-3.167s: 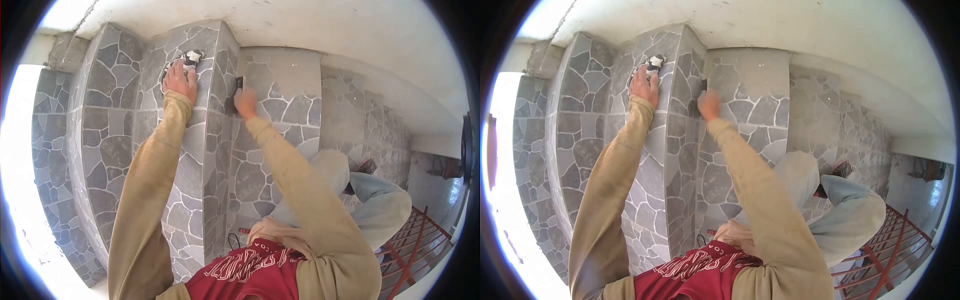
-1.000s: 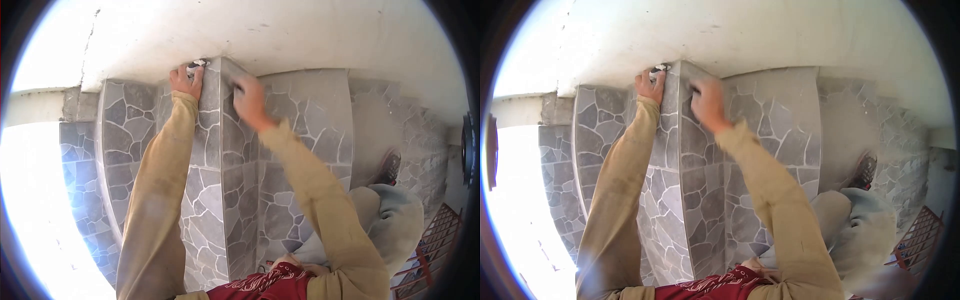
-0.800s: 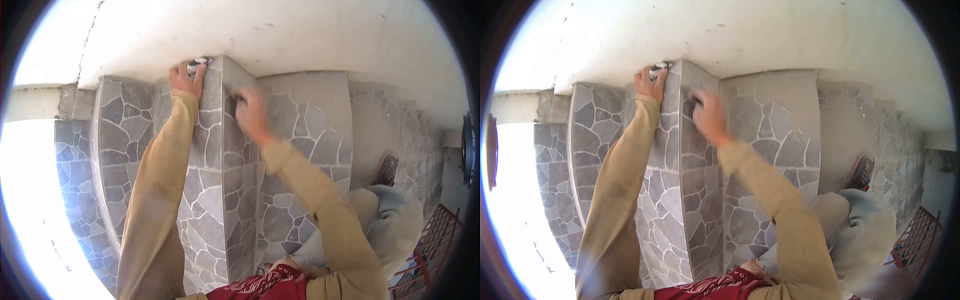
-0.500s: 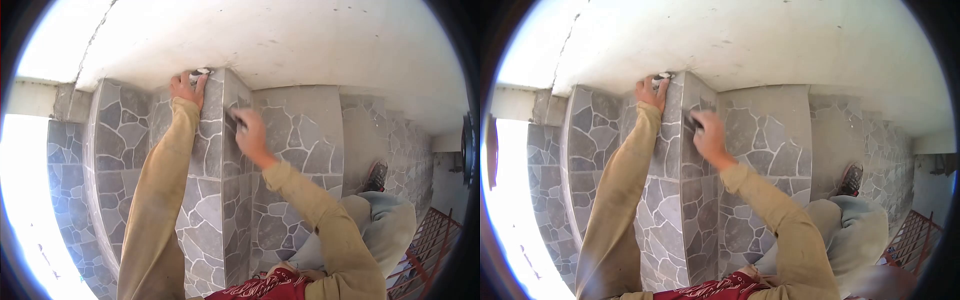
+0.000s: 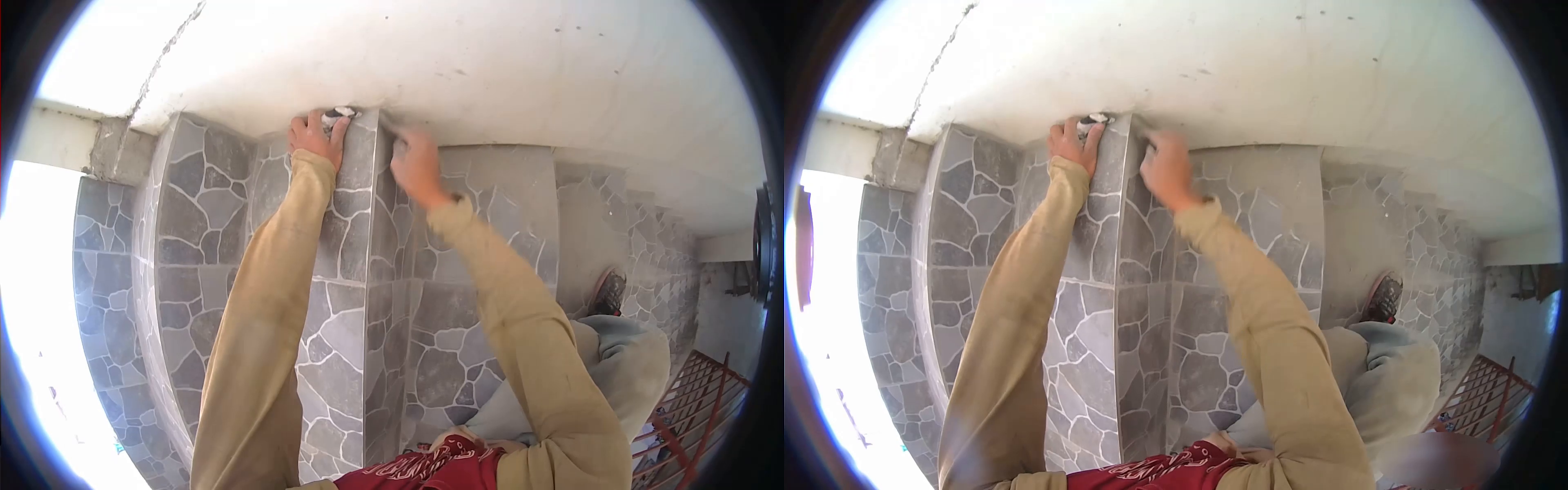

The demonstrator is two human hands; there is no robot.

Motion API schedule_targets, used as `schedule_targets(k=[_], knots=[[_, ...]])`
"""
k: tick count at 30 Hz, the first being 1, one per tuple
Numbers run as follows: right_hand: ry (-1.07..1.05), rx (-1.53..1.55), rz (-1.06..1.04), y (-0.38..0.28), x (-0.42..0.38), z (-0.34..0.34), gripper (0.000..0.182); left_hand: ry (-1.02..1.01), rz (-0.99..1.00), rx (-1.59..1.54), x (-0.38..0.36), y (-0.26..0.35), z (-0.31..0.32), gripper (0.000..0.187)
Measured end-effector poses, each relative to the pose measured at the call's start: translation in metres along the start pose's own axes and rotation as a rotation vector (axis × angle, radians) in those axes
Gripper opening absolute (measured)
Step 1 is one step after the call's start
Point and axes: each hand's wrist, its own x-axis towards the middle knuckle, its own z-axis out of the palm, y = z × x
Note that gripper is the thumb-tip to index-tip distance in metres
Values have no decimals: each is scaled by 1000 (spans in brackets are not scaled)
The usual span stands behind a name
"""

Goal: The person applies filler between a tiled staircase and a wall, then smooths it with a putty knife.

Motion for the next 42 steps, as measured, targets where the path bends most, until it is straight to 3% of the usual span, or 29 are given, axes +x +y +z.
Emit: schedule_targets(k=[4,8,10,12,17,20,22,24,25,28,30,33,36,38,41,42], knots=[[-48,17,6,-30,-35,-15,34,-17,-11,-1,2,2,0,56],[42,92,-12,0,12,8,43,9,29,-21,-3,-5,0,56],[111,14,-100,-16,-19,1,43,17,11,-38,2,1,2,56],[-76,89,40,-33,-37,-9,40,7,8,-17,7,3,2,56],[39,31,-29,-1,11,1,46,-32,-33,-2,1,5,-2,55],[-154,9,41,-28,-34,-17,39,-23,-14,6,4,0,4,56],[-152,46,49,-21,-21,-11,35,20,5,-16,10,2,4,56],[86,25,-45,20,8,13,33,8,33,-15,-7,-4,2,56],[36,5,-42,25,16,7,32,5,18,-9,-2,0,2,55],[-53,15,-38,-6,-52,-11,34,6,-24,3,1,2,3,56],[-89,178,-43,-38,-119,-31,36,-13,9,24,4,-2,4,59],[-43,96,-135,-21,-110,-21,35,29,54,-31,2,-5,5,58],[75,49,-147,0,-47,-12,33,-18,-16,20,3,3,1,55],[-53,60,-110,-8,-28,-17,35,-22,4,17,4,4,-3,55],[-99,199,-122,-51,-107,-40,44,-18,-9,0,6,3,-1,55],[-104,200,-128,-44,-100,-35,44,7,19,-16,7,3,0,56]])
